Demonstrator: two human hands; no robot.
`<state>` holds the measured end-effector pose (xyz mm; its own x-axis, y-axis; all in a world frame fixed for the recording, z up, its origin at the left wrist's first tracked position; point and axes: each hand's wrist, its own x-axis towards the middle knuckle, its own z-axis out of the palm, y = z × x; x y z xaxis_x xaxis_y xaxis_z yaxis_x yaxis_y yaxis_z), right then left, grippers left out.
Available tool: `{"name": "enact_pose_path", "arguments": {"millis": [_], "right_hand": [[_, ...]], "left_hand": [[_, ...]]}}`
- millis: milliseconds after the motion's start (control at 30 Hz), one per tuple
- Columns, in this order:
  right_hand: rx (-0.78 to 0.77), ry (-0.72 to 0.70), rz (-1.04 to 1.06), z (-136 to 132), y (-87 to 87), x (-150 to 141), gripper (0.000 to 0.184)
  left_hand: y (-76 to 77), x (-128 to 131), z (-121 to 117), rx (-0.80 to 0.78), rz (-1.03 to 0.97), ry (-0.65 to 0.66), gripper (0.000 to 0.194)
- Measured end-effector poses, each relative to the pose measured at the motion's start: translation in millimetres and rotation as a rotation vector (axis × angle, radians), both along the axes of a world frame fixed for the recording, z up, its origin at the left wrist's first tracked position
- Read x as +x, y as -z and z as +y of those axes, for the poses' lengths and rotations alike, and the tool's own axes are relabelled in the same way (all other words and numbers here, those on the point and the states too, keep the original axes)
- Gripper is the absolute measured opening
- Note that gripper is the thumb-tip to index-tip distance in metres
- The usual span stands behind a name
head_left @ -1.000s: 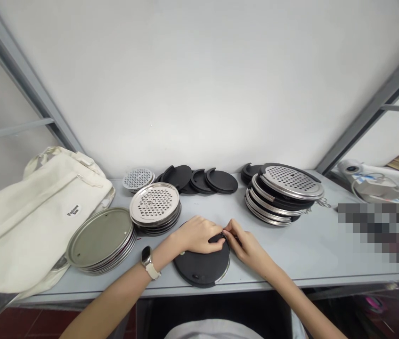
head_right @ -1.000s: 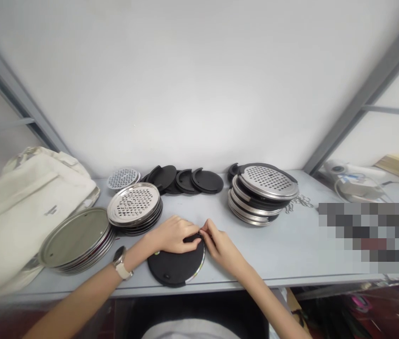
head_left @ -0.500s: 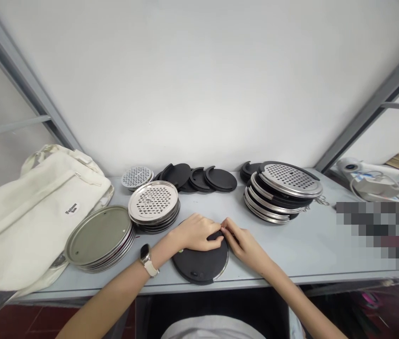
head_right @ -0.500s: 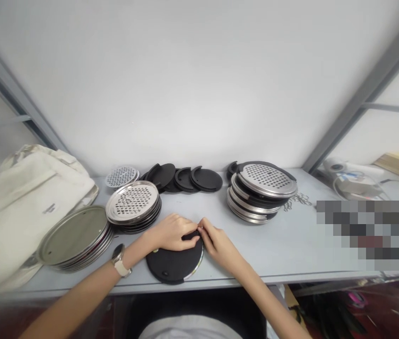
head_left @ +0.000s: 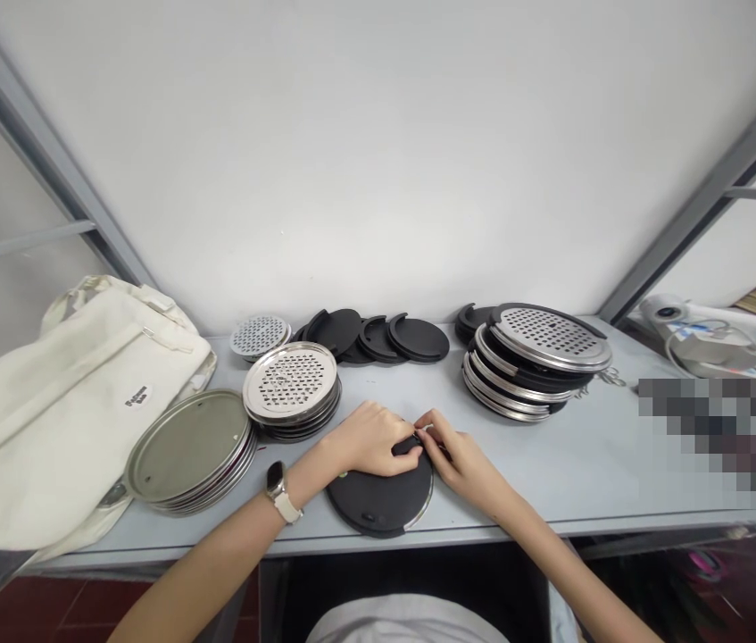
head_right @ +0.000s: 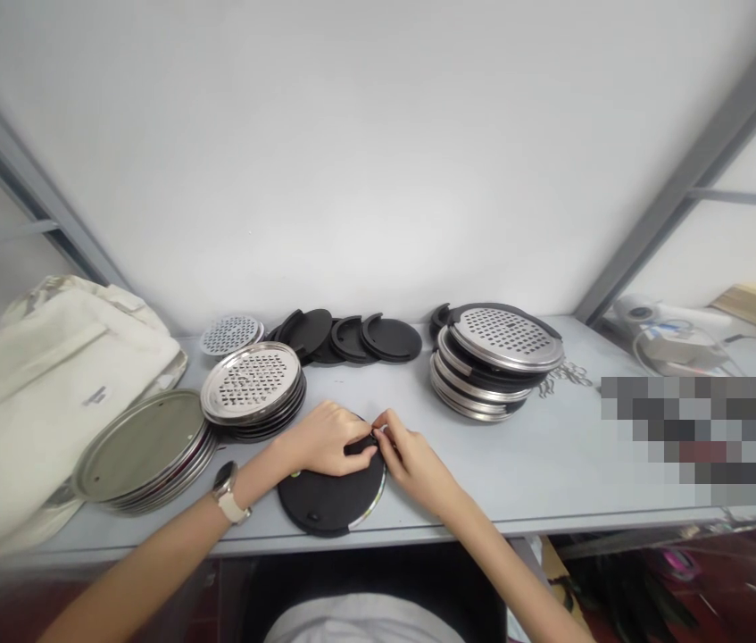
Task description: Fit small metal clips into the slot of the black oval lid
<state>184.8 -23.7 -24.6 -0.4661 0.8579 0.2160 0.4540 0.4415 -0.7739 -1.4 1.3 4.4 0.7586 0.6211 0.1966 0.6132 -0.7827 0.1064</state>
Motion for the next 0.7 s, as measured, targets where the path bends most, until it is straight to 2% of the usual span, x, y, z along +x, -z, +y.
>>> {"name": "enact_pose_path", "arguments": {"millis": [367,700], "right_hand": [[-0.002,-0.019,-0.016,1.2,-3.4,1.9,0.016],[-0.011,-0.015,0.019,0.3,-0.4,0.5,0.014]], "left_hand": [[1.3,-2.2,4.9,-0.143,-0.103,-0.02,0.033],[2.4,-2.0,8.4,-0.194,-0.162,-0.027,0.036]]}}
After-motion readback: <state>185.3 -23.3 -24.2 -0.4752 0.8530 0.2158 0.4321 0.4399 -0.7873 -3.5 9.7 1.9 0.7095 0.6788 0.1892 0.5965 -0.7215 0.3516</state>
